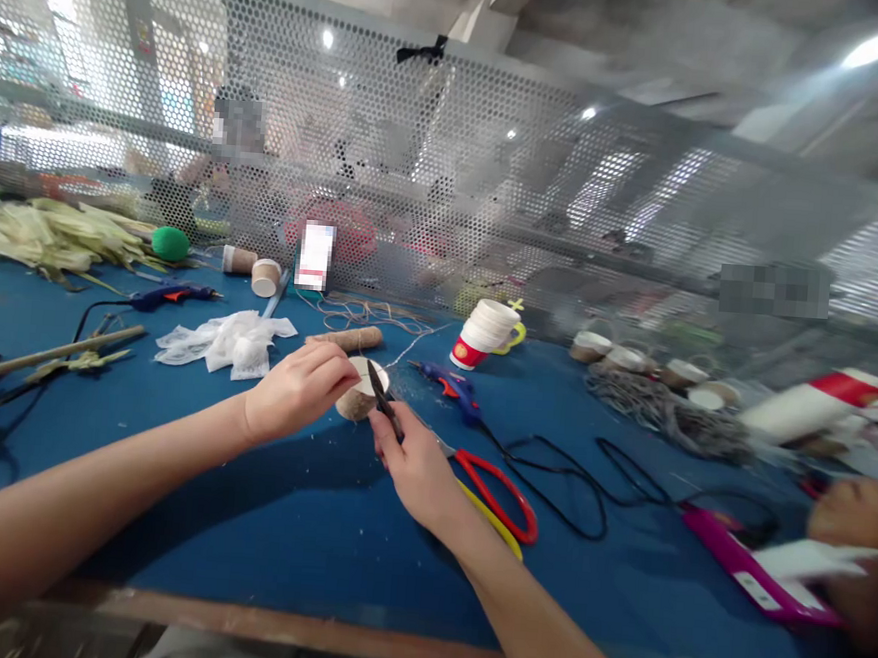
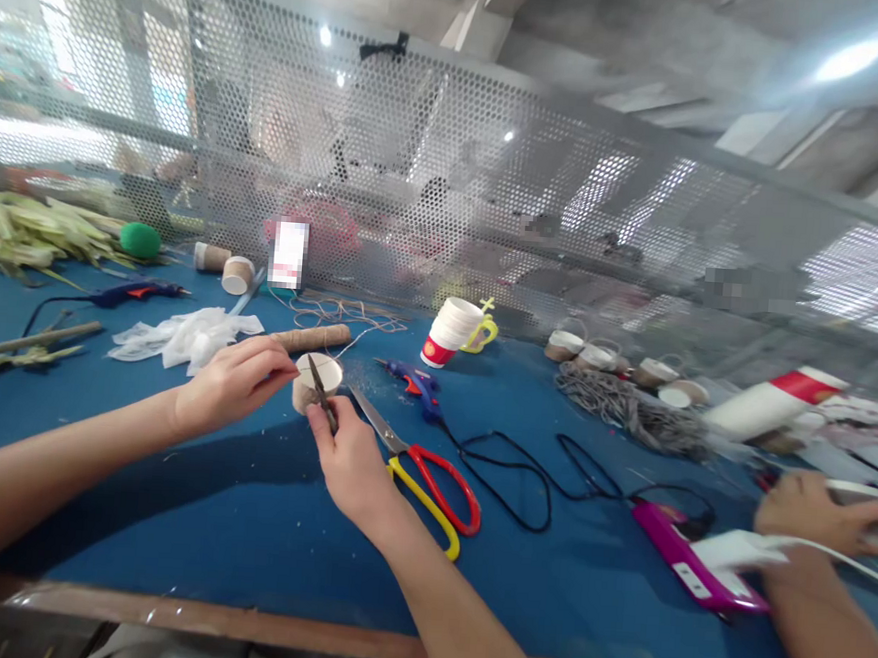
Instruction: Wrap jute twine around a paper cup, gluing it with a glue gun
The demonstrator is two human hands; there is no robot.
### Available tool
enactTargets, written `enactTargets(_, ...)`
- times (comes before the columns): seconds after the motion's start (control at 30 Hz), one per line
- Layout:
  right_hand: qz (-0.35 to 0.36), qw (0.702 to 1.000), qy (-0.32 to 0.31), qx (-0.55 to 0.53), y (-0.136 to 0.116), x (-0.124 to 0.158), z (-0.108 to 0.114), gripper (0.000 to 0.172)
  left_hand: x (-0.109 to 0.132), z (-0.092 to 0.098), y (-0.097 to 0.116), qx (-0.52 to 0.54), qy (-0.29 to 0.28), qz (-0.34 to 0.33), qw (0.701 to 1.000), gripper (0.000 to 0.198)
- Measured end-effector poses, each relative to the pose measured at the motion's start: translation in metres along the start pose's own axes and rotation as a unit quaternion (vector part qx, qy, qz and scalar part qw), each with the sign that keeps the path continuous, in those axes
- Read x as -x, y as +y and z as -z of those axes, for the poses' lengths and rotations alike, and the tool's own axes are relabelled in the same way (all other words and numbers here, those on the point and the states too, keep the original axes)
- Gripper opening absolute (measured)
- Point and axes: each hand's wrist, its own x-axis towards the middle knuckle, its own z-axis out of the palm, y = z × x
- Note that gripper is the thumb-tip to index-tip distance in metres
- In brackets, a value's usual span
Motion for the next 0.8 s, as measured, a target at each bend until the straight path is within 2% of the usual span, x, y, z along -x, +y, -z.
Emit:
enactTargets(0.13, 0.003, 1.0, 0.017, 0.019, 0.0, 0.0, -0.002, 0.029, 0.0, -0.004, 0.009, 0.086, 0.011, 0.132, 0.987, 0.012)
enactTargets(0.27, 0.011, 0.999, 0.026, 0.032, 0.001, 0.0, -0.002, 0.029, -0.002, -0.006, 0.017, 0.206, -0.012, 0.299, 0.931, 0.012)
enactTargets(0.33, 0.011, 0.999, 0.029, 0.043, 0.001, 0.0, 0.0, 0.028, -0.002, -0.005, 0.019, 0.241, -0.028, 0.335, 0.911, 0.012)
enactTargets(0.4, 0.006, 0.998, 0.026, 0.053, 0.0, 0.0, 0.001, 0.029, -0.002, -0.004, 0.019, 0.226, -0.04, 0.323, 0.918, 0.007)
enactTargets(0.53, 0.006, 0.998, 0.024, 0.066, 0.002, 0.0, 0.001, 0.029, 0.0, -0.003, 0.014, 0.124, -0.059, 0.216, 0.967, 0.011)
enactTargets(0.63, 0.024, 0.996, 0.031, 0.075, 0.004, 0.0, -0.002, 0.027, 0.0, -0.002, 0.013, 0.091, -0.075, 0.163, 0.98, 0.019)
enactTargets(0.7, 0.033, 0.996, 0.034, 0.074, 0.005, 0.001, -0.002, 0.026, 0.0, -0.001, 0.014, 0.1, -0.08, 0.168, 0.977, 0.024)
enactTargets(0.8, 0.031, 0.997, 0.028, 0.061, 0.003, 0.001, 0.0, 0.026, -0.003, 0.001, 0.016, 0.152, -0.089, 0.233, 0.956, 0.024)
